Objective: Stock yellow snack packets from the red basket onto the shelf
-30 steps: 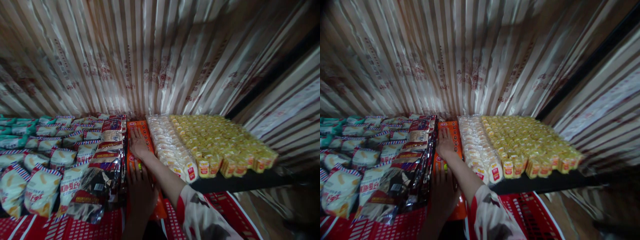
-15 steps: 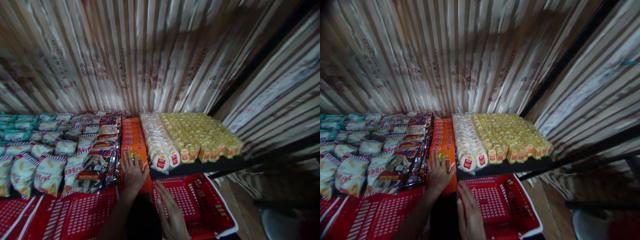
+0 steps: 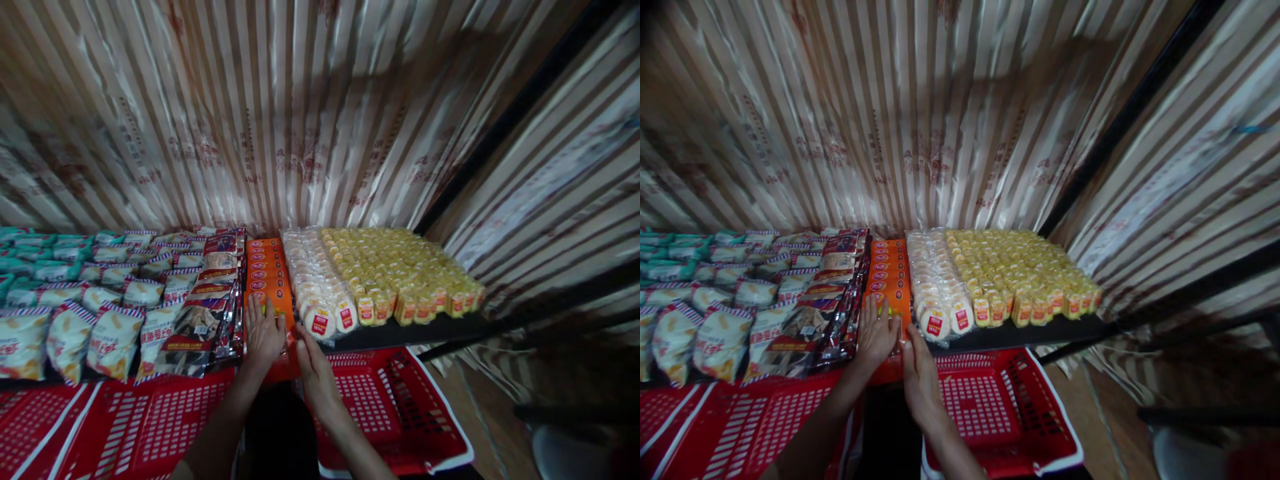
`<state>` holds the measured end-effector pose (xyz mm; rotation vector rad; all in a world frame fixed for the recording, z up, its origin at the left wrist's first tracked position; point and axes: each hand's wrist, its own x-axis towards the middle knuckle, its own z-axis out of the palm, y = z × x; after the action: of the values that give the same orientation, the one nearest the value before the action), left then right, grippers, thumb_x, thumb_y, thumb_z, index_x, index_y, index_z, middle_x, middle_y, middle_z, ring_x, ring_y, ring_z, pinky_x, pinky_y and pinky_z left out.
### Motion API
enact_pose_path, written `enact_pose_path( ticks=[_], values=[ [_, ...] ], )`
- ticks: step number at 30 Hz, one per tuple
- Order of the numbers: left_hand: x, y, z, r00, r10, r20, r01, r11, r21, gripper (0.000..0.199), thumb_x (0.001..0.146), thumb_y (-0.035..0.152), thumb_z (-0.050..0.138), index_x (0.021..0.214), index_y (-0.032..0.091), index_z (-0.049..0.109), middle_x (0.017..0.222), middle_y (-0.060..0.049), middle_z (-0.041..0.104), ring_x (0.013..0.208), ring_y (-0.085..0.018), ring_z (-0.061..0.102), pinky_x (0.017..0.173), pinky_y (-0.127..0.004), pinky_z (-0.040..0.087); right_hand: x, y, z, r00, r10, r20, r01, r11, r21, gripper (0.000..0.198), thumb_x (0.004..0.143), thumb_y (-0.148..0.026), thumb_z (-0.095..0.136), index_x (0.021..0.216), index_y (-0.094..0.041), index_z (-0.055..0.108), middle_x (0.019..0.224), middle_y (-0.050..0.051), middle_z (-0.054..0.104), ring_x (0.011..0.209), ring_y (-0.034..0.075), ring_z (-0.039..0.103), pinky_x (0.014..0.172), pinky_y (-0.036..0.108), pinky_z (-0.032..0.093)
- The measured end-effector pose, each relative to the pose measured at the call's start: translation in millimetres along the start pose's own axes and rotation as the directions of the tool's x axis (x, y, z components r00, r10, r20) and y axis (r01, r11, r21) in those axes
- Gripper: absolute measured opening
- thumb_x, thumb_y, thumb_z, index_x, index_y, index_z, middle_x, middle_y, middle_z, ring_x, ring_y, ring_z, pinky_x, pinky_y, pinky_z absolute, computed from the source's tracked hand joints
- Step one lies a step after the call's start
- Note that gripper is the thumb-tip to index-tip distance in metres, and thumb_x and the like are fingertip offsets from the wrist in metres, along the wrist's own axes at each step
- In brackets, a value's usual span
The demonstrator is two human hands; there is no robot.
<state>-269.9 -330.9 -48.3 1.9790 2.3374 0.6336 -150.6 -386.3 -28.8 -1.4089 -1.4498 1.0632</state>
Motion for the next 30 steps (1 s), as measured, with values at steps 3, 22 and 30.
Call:
enact_pose_path(
  ticks=[3, 22, 30],
  values=[
    [9, -4, 3, 0.999, -0.032, 0.018, 0.032, 0.999, -0.011, 0.052, 0.087, 0.025, 0.037, 0.135, 0.005, 0.042, 0.145, -0.019, 0.035, 0.138, -0.03, 0.024, 0.111, -0.047, 0.025, 29, -10, 17, 0.999, -0.047, 0.026, 0.048, 0.998, -0.044, 0.064, 0.089, -0.056, 0.034, 0.134, -0.012, 0.045, 0.141, 0.014, 0.044, 0.133, 0.023, 0.037, 0.112, 0.044, 0.025],
    [9, -8, 18, 0.999, -0.038, 0.007, 0.037, 0.995, 0.094, 0.05, 0.082, 0.021, 0.043, 0.13, 0.01, 0.05, 0.141, -0.02, 0.04, 0.135, -0.033, 0.029, 0.108, -0.048, 0.029, 146, -33, 80, 0.996, -0.033, 0.087, 0.084, 0.712, -0.698, 0.056, 0.094, -0.041, 0.027, 0.143, -0.014, 0.03, 0.149, 0.015, 0.029, 0.138, 0.03, 0.024, 0.108, 0.047, 0.022],
    [9, -5, 11, 0.999, -0.039, -0.018, 0.04, 0.999, 0.031, 0.05, 0.08, 0.02, 0.045, 0.129, 0.008, 0.051, 0.141, -0.02, 0.041, 0.135, -0.034, 0.03, 0.108, -0.048, 0.029, 149, -35, 81, 0.994, -0.022, 0.108, 0.096, 0.657, -0.748, 0.056, 0.094, -0.04, 0.026, 0.144, -0.014, 0.027, 0.15, 0.014, 0.025, 0.139, 0.029, 0.02, 0.109, 0.044, 0.021]
  ],
)
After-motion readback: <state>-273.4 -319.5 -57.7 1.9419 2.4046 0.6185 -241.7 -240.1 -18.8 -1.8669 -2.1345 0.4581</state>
